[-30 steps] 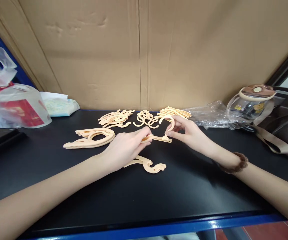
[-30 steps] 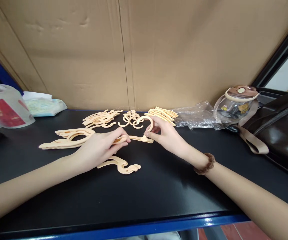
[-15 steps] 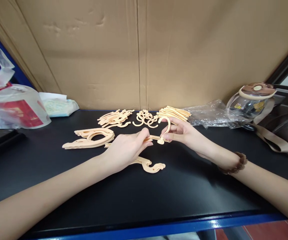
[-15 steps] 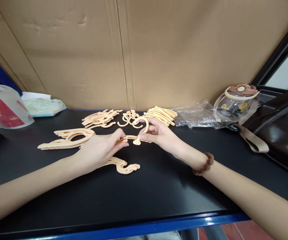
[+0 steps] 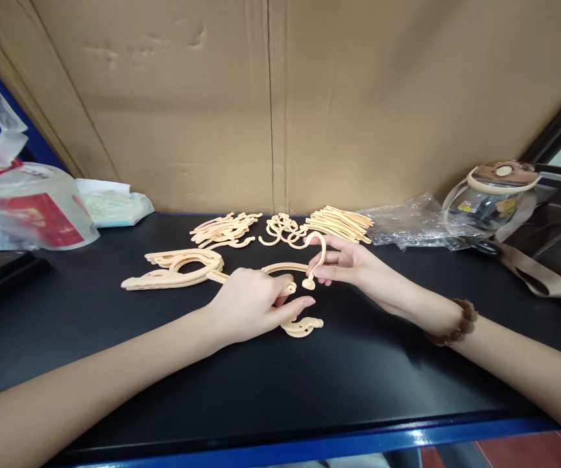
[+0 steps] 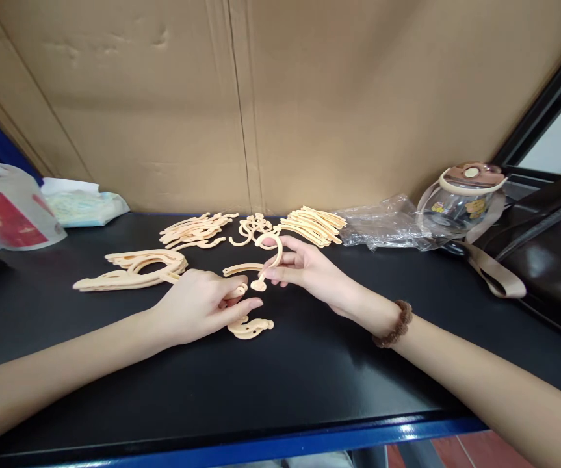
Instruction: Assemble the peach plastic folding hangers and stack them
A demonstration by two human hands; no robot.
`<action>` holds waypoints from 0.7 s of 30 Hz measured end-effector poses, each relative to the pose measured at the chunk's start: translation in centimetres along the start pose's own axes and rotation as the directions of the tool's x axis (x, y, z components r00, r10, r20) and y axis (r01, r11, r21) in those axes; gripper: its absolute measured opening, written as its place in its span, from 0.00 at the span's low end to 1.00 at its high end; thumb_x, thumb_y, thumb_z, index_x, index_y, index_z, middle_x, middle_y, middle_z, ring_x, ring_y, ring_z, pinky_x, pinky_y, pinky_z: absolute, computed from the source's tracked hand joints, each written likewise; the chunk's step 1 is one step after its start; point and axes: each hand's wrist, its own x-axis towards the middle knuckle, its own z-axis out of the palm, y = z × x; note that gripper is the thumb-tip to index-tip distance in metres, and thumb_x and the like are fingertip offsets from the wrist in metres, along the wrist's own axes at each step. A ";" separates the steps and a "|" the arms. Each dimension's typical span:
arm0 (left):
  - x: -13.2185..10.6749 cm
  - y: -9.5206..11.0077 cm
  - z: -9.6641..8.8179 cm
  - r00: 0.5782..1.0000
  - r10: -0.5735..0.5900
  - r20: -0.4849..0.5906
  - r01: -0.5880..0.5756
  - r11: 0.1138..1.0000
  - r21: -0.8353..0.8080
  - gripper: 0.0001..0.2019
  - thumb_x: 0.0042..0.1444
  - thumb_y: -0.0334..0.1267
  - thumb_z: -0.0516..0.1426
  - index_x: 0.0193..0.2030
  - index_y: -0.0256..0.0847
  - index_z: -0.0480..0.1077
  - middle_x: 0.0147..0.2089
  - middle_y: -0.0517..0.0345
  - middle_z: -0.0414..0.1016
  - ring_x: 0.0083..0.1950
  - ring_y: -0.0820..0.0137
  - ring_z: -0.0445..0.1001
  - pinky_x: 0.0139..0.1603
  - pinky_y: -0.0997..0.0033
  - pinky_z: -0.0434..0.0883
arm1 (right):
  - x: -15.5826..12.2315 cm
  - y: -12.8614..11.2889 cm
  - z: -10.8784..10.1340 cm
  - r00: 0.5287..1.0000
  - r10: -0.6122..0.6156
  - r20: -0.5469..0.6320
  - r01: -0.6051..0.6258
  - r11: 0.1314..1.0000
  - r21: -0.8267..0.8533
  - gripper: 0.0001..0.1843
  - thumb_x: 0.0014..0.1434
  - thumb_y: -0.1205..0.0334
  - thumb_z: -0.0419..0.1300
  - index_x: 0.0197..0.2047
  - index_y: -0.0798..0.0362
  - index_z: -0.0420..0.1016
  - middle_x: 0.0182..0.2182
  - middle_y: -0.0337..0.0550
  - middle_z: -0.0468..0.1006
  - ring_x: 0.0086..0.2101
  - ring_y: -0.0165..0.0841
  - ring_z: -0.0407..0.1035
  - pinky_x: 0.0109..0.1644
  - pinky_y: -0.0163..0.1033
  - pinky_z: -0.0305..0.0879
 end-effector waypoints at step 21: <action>0.1 0.3 0.5 0.997 0.058 -0.059 -0.058 0.998 0.011 0.29 0.59 0.58 0.49 0.16 0.37 0.61 0.14 0.59 0.64 0.17 0.76 0.60 0.22 0.76 0.44 | 0.0 0.4 0.8 0.996 0.087 0.031 -0.088 0.996 0.025 0.31 0.53 0.65 0.65 0.58 0.51 0.60 0.31 0.36 0.76 0.29 0.26 0.65 0.40 0.36 0.63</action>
